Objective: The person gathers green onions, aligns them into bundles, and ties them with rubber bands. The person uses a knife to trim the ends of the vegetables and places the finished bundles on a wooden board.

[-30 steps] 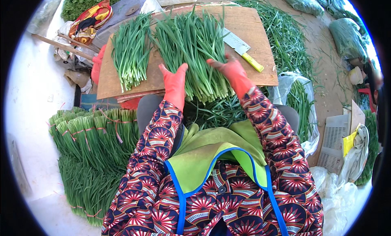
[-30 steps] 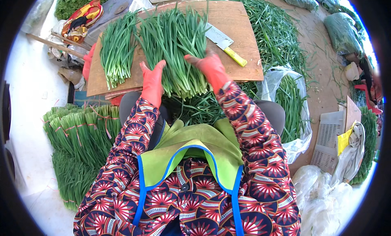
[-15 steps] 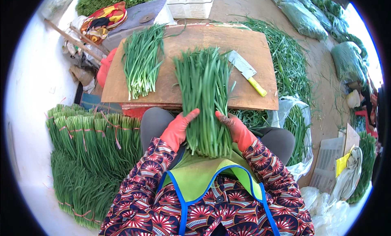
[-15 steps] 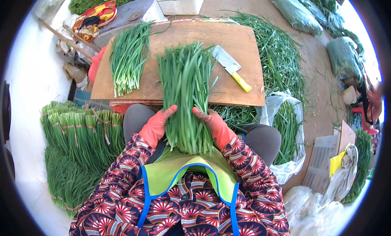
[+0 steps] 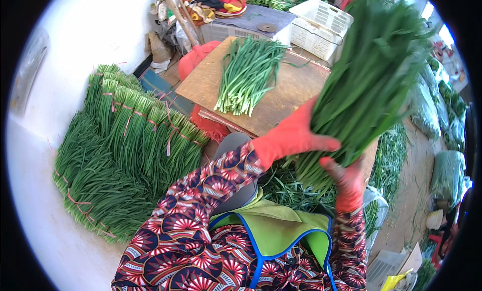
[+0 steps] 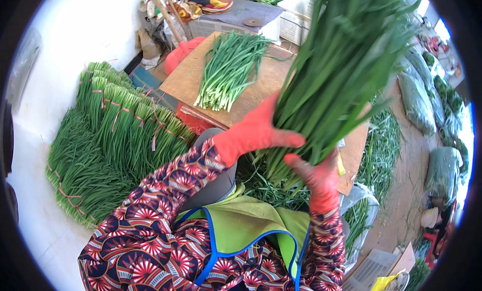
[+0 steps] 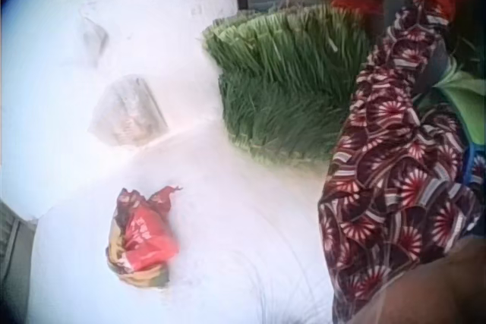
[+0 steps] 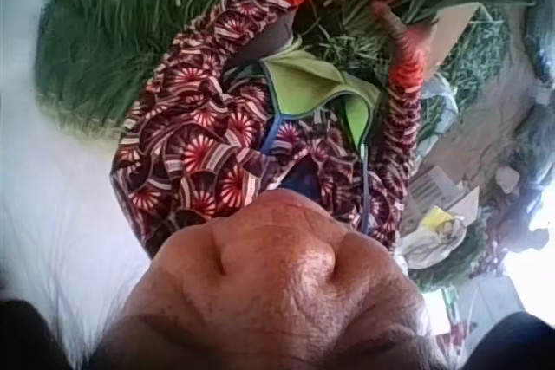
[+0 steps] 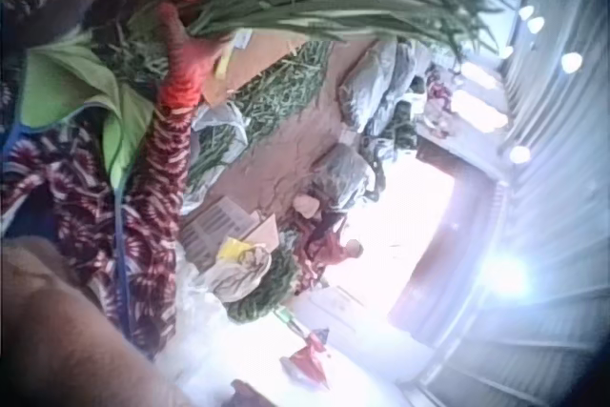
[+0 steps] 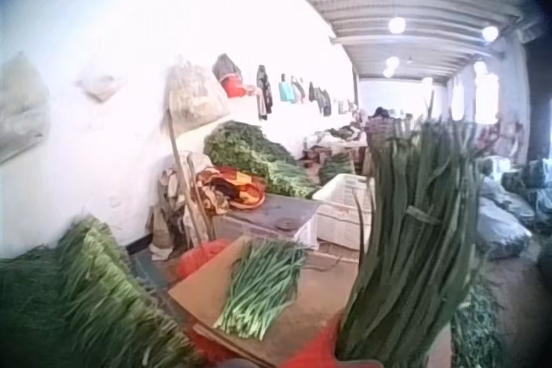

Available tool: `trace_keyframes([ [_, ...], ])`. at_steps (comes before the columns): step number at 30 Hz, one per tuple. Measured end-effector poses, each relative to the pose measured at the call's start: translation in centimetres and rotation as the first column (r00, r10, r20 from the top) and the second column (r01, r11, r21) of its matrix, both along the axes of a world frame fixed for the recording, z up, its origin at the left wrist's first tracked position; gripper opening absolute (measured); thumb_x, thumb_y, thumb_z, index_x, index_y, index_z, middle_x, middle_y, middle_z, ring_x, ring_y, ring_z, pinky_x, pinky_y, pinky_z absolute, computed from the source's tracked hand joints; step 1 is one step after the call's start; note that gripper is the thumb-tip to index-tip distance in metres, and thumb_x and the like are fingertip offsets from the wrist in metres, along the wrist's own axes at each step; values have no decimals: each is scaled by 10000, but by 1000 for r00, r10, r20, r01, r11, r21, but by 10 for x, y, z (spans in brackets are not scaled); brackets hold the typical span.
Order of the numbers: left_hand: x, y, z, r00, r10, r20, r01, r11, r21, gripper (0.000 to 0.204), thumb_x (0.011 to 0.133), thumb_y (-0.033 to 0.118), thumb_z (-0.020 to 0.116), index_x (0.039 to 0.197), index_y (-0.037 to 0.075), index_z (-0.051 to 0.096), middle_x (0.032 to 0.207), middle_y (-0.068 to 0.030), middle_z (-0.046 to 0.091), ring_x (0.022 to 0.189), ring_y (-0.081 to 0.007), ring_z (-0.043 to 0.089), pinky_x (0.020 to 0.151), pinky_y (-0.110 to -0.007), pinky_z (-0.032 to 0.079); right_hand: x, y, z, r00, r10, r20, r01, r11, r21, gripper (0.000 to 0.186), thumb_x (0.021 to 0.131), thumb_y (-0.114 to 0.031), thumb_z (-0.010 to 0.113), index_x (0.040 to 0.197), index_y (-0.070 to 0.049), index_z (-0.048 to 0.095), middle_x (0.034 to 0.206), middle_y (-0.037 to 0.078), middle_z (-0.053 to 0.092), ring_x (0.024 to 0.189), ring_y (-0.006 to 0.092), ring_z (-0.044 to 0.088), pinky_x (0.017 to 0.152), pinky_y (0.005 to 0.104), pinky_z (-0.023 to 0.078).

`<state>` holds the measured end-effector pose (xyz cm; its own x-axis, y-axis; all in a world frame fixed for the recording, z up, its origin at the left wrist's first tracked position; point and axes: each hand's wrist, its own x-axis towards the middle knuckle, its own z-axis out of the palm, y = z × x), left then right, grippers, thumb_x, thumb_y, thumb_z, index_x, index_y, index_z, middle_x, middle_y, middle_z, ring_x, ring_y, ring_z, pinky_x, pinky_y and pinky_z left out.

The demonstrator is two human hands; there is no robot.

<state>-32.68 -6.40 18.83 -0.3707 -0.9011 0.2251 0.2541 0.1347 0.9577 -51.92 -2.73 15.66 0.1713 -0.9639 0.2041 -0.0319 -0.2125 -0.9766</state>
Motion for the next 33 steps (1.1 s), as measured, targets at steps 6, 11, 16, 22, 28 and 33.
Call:
trace_keyframes([
  [6,1,-64,7,995,-99,-10,97,984,-150,1188,568,198,902,1476,35,153,1383,-141,441,1289,-230,407,1081,-362,330,-18,-62,0,1000,-1,-2,1,999,-52,859,585,-204,914,1298,-33,465,1203,67,593,1079,188,563,941,345,469],
  [11,-3,-89,-49,972,-226,70,233,964,-126,1165,595,181,893,1490,61,157,1408,-111,425,1291,-209,391,1091,-359,311,-30,-92,-56,917,44,-397,-95,989,-111,769,640,-271,878,1273,-48,503,1201,71,603,1101,194,556,957,354,448],
  [16,-10,-107,-48,983,-142,119,150,987,-60,812,761,279,785,1406,30,359,1264,-108,558,1177,-197,500,1027,-345,391,-1,-109,-29,988,-40,-146,34,998,-46,525,717,-178,797,1170,-30,577,1098,82,643,974,209,617,859,343,502],
  [22,-21,-91,-32,922,-349,-167,377,712,592,470,890,450,611,1129,46,604,985,-84,686,776,-183,673,728,-349,570,-18,-100,1,931,-40,363,-216,741,636,313,823,-208,660,1065,-13,618,884,97,695,700,224,678,677,354,578],
  [28,18,-18,-139,847,-307,-434,506,214,836,378,917,385,588,1112,65,641,987,-118,703,807,-233,683,815,-398,555,23,-25,-82,854,-175,489,-439,260,860,340,923,-297,560,1086,-7,631,967,138,700,772,250,688,752,387,580],
  [33,4,24,-115,885,-342,-317,432,344,834,406,889,332,645,1173,45,596,1014,-116,691,824,-216,680,794,-370,564,8,26,-77,855,-227,466,-352,407,843,359,910,-274,582,1148,-5,586,978,134,691,781,262,680,744,402,578],
])
